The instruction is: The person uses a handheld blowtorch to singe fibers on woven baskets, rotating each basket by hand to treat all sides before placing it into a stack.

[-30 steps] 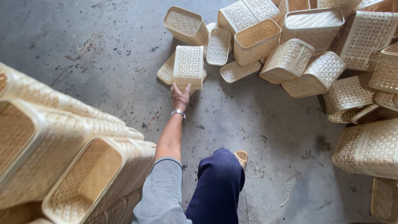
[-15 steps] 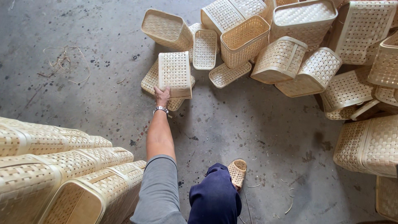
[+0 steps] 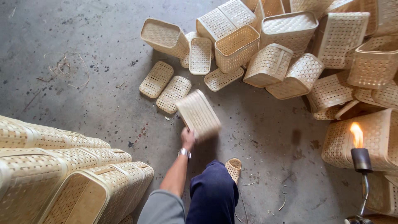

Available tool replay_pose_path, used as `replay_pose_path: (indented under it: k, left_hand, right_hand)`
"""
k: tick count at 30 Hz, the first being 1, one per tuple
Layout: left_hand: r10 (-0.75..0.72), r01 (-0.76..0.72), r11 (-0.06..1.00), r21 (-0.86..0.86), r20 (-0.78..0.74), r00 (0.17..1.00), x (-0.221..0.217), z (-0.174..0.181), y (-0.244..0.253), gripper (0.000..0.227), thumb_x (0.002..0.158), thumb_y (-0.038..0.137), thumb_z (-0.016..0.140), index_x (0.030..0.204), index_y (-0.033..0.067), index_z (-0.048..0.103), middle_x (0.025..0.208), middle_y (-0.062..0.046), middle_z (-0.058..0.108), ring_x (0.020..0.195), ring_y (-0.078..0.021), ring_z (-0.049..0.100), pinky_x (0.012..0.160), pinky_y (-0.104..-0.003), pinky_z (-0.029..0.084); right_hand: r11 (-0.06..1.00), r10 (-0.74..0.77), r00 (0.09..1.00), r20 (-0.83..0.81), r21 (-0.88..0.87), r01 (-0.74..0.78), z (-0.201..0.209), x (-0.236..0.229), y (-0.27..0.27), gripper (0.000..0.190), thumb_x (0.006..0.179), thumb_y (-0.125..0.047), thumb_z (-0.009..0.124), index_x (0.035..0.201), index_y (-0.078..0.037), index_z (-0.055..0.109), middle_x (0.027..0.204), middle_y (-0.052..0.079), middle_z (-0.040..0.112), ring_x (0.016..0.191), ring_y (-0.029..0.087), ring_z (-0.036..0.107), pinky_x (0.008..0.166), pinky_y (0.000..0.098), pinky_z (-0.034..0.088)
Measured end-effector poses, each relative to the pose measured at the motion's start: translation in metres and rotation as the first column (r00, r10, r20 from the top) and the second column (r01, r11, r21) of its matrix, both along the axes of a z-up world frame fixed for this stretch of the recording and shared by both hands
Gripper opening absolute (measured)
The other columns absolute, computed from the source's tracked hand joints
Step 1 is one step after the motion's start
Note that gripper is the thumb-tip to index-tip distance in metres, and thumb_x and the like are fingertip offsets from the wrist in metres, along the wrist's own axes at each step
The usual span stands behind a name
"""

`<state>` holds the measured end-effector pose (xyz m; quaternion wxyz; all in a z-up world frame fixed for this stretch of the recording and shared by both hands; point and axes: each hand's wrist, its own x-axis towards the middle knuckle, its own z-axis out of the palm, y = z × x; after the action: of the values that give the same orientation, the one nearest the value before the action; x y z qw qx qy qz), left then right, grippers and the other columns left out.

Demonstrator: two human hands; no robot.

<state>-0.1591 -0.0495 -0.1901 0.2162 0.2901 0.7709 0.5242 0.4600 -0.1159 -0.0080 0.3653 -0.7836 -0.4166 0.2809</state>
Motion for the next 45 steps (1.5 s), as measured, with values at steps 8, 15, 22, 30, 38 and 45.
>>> replay_pose_path:
  k: [8, 15, 22, 30, 38, 45]
  left_hand:
    - [-0.257, 0.275, 0.932, -0.237, 0.106, 0.961, 0.065, 0.017, -0.070, 0.037, 0.095, 0.036, 0.064, 0.080, 0.0022, 0.067, 0.069, -0.016, 0.066, 0.064, -0.0216, 0.059, 0.059, -0.040, 0.048]
    - [-0.475, 0.442, 0.880, -0.176, -0.269, 0.838, 0.055, 0.087, 0.039, 0.040, 0.097, 0.037, 0.062, 0.075, 0.0034, 0.063, 0.072, -0.020, 0.061, 0.068, -0.0367, 0.059, 0.062, -0.048, 0.044]
    - [-0.587, 0.710, 0.699, -0.080, -0.631, 0.507, 0.100, 0.265, 0.085, 0.030, 0.101, 0.029, 0.068, 0.089, 0.0015, 0.069, 0.081, -0.018, 0.067, 0.074, -0.0306, 0.064, 0.068, -0.043, 0.051]
    - [-0.418, 0.730, 0.642, 0.235, -0.690, 0.590, 0.177, 0.329, 0.037, 0.019, 0.097, 0.018, 0.071, 0.101, -0.0002, 0.073, 0.090, -0.015, 0.071, 0.085, -0.0306, 0.066, 0.076, -0.043, 0.053]
    - [-0.514, 0.567, 0.746, 0.350, -0.239, 0.824, 0.171, 0.311, 0.058, 0.038, 0.096, 0.032, 0.076, 0.076, 0.0004, 0.072, 0.058, 0.004, 0.053, 0.054, -0.0036, 0.044, 0.047, -0.027, 0.035]
    - [-0.482, 0.531, 0.777, 0.337, -0.225, 0.847, 0.171, 0.309, 0.084, 0.048, 0.093, 0.036, 0.079, 0.060, 0.0043, 0.062, 0.052, 0.008, 0.045, 0.051, -0.0043, 0.037, 0.046, -0.028, 0.028]
  right_hand:
    - [0.997, -0.003, 0.997, -0.078, 0.072, 0.008, 0.003, 0.010, -0.053, 0.030, 0.096, -0.024, 0.077, 0.102, 0.005, 0.069, 0.080, 0.009, 0.070, 0.058, 0.014, 0.058, 0.048, 0.0317, 0.048]
    - [0.998, 0.016, 0.997, -0.073, -0.059, -0.020, 0.061, -0.011, -0.094, 0.033, 0.096, -0.028, 0.076, 0.098, 0.005, 0.073, 0.074, 0.012, 0.070, 0.056, 0.015, 0.061, 0.048, 0.0320, 0.050]
    - [0.982, 0.186, 0.957, -0.220, 0.075, -0.174, 0.123, -0.051, -0.100, 0.031, 0.092, -0.029, 0.070, 0.108, -0.003, 0.070, 0.079, 0.002, 0.072, 0.058, 0.010, 0.061, 0.048, 0.0297, 0.050]
    - [0.950, 0.312, 0.950, 0.026, -0.030, -0.311, 0.158, -0.057, -0.121, 0.032, 0.094, -0.034, 0.069, 0.109, -0.007, 0.073, 0.065, 0.010, 0.070, 0.048, 0.017, 0.064, 0.049, 0.0341, 0.052]
    - [0.962, 0.252, 0.968, 0.012, -0.116, -0.249, 0.175, -0.009, -0.146, 0.034, 0.094, -0.039, 0.069, 0.102, -0.007, 0.075, 0.065, 0.006, 0.070, 0.049, 0.014, 0.061, 0.045, 0.0336, 0.050]
    - [0.954, 0.288, 0.951, 0.111, -0.120, -0.275, 0.197, 0.026, -0.153, 0.034, 0.090, -0.038, 0.067, 0.116, -0.016, 0.077, 0.064, 0.005, 0.068, 0.049, 0.013, 0.057, 0.043, 0.0329, 0.047]
